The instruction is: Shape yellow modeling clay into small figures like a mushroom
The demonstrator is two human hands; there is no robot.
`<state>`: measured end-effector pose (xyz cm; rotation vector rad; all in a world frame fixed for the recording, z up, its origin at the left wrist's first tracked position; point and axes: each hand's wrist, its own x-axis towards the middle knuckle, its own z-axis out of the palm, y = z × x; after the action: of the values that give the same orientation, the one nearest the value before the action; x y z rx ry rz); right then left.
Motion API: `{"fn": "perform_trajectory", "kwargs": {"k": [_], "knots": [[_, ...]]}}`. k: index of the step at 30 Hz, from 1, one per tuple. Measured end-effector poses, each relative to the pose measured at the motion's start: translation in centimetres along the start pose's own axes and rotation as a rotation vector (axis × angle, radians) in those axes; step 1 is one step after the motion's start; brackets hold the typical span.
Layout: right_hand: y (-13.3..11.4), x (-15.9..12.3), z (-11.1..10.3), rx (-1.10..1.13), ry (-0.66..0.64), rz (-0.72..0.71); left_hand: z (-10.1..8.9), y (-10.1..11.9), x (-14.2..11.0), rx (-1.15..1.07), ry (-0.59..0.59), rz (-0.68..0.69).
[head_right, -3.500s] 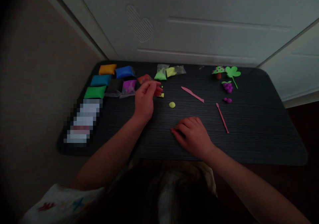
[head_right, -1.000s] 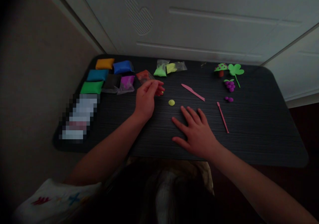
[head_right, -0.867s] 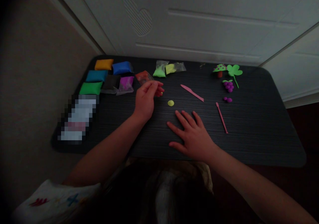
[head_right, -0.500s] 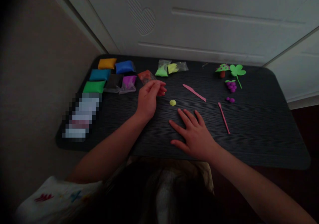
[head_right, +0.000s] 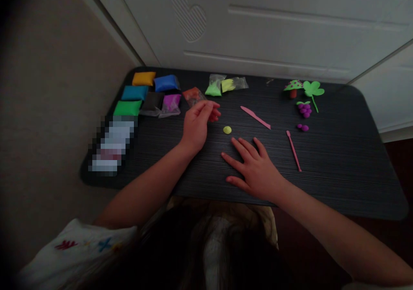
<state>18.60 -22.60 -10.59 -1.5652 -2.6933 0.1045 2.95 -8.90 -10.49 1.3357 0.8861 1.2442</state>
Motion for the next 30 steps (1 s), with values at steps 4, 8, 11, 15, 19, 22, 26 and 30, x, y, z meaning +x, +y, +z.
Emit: {"fn": "perform_trajectory", "kwargs": {"k": [4,8,11,15,19,22,26,30], "knots": [[-0.1,0.2,0.0,-0.028,0.009,0.054,0.0,-0.1,0.0,0.014,-0.01,0.003],[-0.7,0.1,0.0,-0.023,0.018,0.071,0.0,-0.2,-0.1,0.0,-0.016,0.007],[-1.2,0.0,0.0,-0.012,0.007,0.045,0.0,-0.1,-0.1,-0.007,-0.014,0.007],[-1.2,0.0,-0.1,-0.028,0.013,0.118,0.1,0.0,-0.1,0.001,-0.014,0.002],[-1.4,0.1,-0.1,-0.008,-0.025,0.028,0.0,-0.1,-0.1,0.016,0.001,-0.014],[-1.3,0.2,-0.2,-0.014,-0.014,0.061,-0.1,-0.1,0.0,0.015,0.014,-0.016],[-1.2,0.3,-0.3,-0.024,0.006,0.122,-0.1,-0.1,0.0,-0.009,0.005,-0.01],[-1.2,0.4,-0.3,0.007,-0.034,0.013,-0.1,0.0,0.0,-0.002,0.001,-0.017]]}}
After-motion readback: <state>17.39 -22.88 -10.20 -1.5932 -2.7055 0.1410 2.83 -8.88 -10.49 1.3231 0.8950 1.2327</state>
